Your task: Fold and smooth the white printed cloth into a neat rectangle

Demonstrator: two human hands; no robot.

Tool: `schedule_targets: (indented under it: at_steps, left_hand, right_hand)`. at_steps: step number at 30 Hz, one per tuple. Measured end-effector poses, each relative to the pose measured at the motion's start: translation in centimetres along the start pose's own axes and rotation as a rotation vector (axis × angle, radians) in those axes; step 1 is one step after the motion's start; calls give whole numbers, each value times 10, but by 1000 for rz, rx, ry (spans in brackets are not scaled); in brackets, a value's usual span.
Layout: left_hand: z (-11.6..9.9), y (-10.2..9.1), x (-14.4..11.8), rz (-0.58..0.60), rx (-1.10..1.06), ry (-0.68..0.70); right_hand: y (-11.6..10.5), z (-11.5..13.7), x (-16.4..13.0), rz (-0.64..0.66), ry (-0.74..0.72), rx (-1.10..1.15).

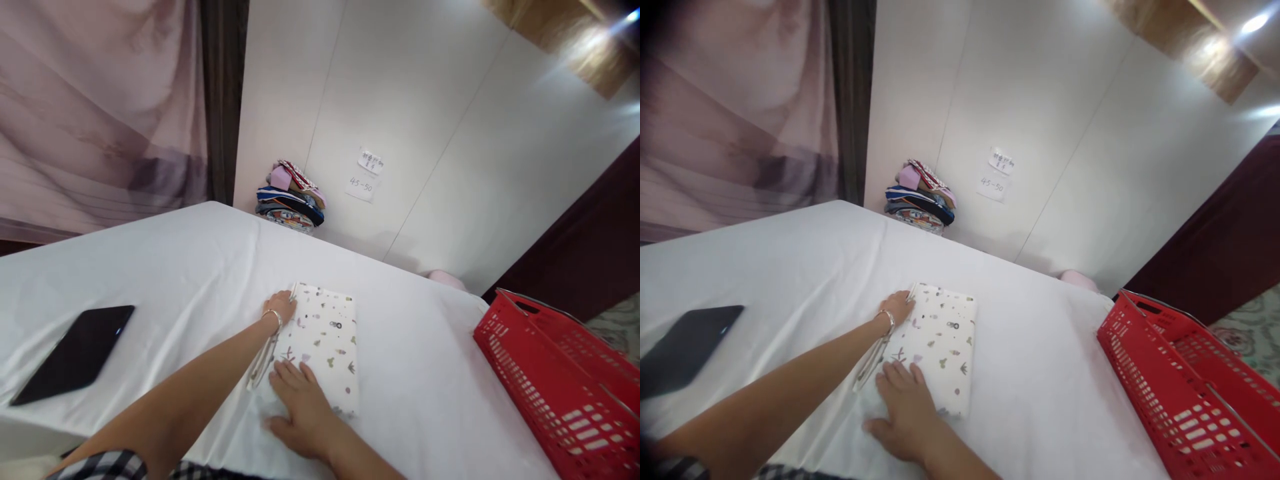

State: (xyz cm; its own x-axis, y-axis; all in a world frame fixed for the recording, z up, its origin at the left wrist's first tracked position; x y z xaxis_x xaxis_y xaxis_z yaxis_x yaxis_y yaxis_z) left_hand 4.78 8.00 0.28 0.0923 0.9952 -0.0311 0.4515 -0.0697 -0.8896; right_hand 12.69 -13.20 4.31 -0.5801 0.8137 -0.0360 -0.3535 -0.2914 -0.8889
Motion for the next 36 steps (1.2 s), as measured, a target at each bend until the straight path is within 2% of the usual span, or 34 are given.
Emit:
schedule_targets:
  at_steps: [5,7,10,15,22,31,36]
  left_hand:
    - [0,-2,-6,28,-40,-24]
    - [2,-1,-9,43,-61,-36]
    - [3,0,-12,46,-85,-7]
    - [5,3,-10,24,-82,-17]
    - [3,3,-9,3,-80,-10]
    - [8,1,-28,5,-161,48]
    - [17,2,-40,22,-203,94]
  right_hand:
    - [-16,-27,18,-81,92,-4]
    - [-15,-38,26,-70,149,-63]
    - [-5,-45,32,-70,158,-159]
    - [5,-46,32,-94,148,-223]
    - [2,-45,32,-106,159,-243]
    - [10,-28,15,-71,115,-196]
    - [-3,-28,4,-14,56,-98]
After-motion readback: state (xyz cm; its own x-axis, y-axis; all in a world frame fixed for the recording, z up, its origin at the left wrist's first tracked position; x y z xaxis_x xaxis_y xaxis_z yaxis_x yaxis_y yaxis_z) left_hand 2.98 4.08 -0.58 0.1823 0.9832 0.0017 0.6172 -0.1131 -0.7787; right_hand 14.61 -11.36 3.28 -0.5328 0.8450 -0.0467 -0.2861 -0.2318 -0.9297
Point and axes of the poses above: each hand's wrist, its own x-axis towards the middle knuckle, its own y-axis out of the palm, z = x × y, the point moved 5 cm from there along x, towards the middle knuckle, and after that the axes turned 2 degrees about -x, right-handed, at the moved point
